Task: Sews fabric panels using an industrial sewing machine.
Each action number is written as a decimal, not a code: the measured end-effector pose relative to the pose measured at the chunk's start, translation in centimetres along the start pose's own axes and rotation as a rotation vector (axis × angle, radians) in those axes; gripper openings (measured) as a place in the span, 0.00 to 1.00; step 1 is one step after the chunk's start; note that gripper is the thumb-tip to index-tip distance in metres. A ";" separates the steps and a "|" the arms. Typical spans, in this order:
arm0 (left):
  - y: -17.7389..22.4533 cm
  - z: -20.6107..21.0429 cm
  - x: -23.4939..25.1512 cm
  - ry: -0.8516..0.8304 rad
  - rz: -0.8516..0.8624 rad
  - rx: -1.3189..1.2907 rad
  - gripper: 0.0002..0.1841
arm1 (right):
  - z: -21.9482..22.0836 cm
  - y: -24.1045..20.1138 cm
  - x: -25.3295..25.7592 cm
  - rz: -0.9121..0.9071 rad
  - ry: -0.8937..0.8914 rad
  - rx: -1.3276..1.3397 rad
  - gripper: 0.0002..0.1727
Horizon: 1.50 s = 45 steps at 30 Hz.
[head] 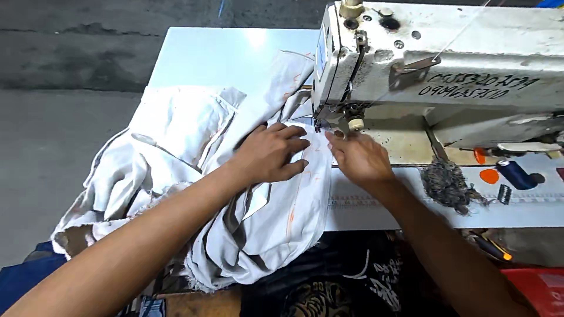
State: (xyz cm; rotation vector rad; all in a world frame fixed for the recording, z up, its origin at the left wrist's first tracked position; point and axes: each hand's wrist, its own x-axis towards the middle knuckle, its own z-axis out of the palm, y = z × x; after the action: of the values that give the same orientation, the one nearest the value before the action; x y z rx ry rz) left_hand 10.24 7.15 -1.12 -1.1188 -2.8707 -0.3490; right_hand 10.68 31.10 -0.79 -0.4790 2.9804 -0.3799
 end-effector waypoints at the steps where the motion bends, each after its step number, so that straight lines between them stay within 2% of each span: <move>1: 0.0 0.1 -0.2 -0.007 -0.019 -0.037 0.28 | 0.0 0.3 0.0 -0.018 0.041 -0.004 0.21; 5: 0.0 1.0 -0.4 0.059 -0.064 -0.148 0.27 | 2.1 -1.6 -3.1 -0.263 0.329 0.136 0.18; 8: 0.4 1.3 -0.5 0.116 -0.118 -0.227 0.24 | 4.8 -3.2 -6.6 -0.347 0.169 0.101 0.33; 13: 3.7 0.4 -0.3 -0.014 -0.265 -0.191 0.22 | 4.4 0.6 -7.0 -0.445 0.135 0.059 0.32; 15: 3.4 -0.4 0.1 -0.112 -0.198 -0.130 0.24 | 3.5 1.3 -6.9 -0.459 0.096 0.043 0.32; 17: 1.3 -1.7 0.3 -0.225 -0.059 -0.083 0.34 | 3.3 1.6 -6.9 -0.471 0.098 0.043 0.33; 18: 0.0 -1.9 0.0 -0.231 0.011 -0.049 0.39 | 3.3 1.6 -6.8 -0.477 0.101 0.038 0.33; 19: -0.9 -1.6 -0.5 -0.199 0.050 -0.035 0.41 | 3.3 1.7 -6.8 -0.483 0.103 0.030 0.32; 21: -0.9 -0.1 -1.6 -0.059 0.019 -0.078 0.42 | 3.2 2.3 -6.6 -0.503 0.097 0.018 0.32; 23: 1.3 1.5 -2.2 0.061 -0.089 -0.098 0.40 | 2.8 3.3 -6.4 -0.540 0.082 0.023 0.32; 25: 3.5 2.4 -2.4 0.099 -0.169 -0.068 0.40 | 2.3 4.4 -6.0 -0.577 0.037 0.042 0.33; 29: 2.8 1.8 -2.1 0.046 -0.161 -0.017 0.37 | 1.9 4.5 -5.8 -0.612 -0.014 0.029 0.31; 34: 2.4 0.7 -1.1 -0.001 -0.140 0.040 0.34 | 1.9 4.2 -5.9 -0.652 0.031 -0.018 0.25; 39: 3.4 2.0 -1.0 0.087 -0.138 0.024 0.34 | 1.9 4.8 -6.1 -0.641 0.064 -0.074 0.29; 45: 3.5 1.9 -0.7 0.049 -0.157 0.039 0.36 | 1.7 5.0 -6.1 -0.628 0.045 -0.092 0.30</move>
State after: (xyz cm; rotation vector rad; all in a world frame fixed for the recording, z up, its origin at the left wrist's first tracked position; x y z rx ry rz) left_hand 13.21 9.59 -2.41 -0.8683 -2.9160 -0.3205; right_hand 15.24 37.29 -3.41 -1.4344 2.8247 -0.2959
